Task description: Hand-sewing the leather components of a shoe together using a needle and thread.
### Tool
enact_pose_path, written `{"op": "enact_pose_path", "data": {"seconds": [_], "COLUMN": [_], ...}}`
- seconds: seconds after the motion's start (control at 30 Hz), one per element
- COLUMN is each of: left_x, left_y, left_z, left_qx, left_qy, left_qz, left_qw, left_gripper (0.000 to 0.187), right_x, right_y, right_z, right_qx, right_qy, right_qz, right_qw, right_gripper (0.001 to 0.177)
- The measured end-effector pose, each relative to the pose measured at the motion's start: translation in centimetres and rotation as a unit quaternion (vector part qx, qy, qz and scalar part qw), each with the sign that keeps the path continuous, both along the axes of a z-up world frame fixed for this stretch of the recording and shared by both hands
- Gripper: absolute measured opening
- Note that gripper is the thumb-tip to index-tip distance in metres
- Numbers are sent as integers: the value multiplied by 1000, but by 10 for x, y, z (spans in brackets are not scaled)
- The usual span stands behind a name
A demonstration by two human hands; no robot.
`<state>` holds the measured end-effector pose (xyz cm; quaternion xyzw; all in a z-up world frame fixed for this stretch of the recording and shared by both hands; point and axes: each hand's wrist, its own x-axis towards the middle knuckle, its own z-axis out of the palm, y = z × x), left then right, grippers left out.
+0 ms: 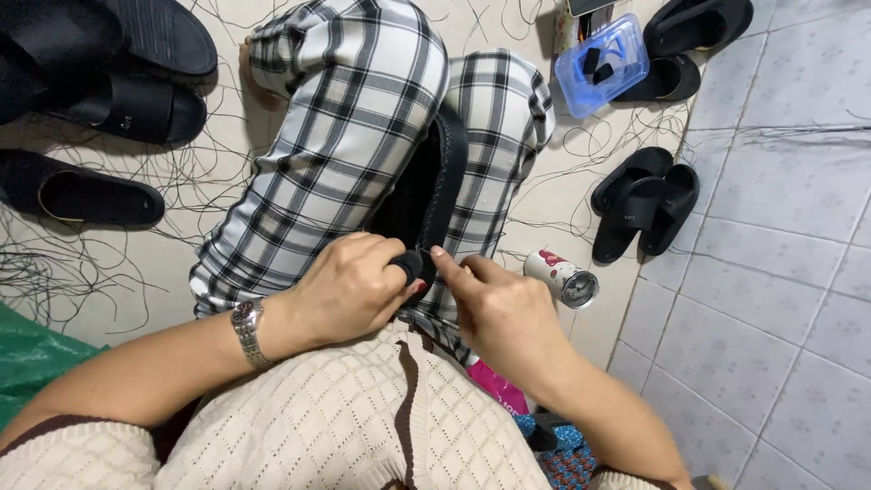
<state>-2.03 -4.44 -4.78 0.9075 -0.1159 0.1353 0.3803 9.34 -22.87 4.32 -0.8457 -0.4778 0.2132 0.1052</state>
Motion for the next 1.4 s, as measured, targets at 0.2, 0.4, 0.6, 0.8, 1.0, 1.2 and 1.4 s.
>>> {"op": "enact_pose_path", "data": {"seconds": [0.2,0.4,0.6,0.8,1.0,1.2,1.4], "left_x": [3,-8,-4,8,14,0,-9], "left_y": [2,7,65,54,42,47,84], "left_z": [8,1,56,55,38,35,74], "left_qx": [24,44,103,-406,-209,-248,190], "left_qy": [6,28,61,375,361,334,84], "left_qz": [-8,9,93,-49,18,16,249], "left_qw": [1000,999,988,832,909,909,946], "left_gripper": [33,33,38,32,17,23,22], "right_x": [12,-1,-12,1,3,12,5], "right_y": [12,13,-3,3,-4,-51,-26], "right_z": [10,5,-9,-4,13,37,-7], "right_qx": [28,77,-12,31,-23,-148,61], "right_qy": [40,-102,-173,-8,-70,-127,-103], "right_qz": [-2,58,63,35,63,-40,66], "right_qw": [999,990,983,999,995,980,991], "right_gripper": [29,27,32,21,48,72,76]}}
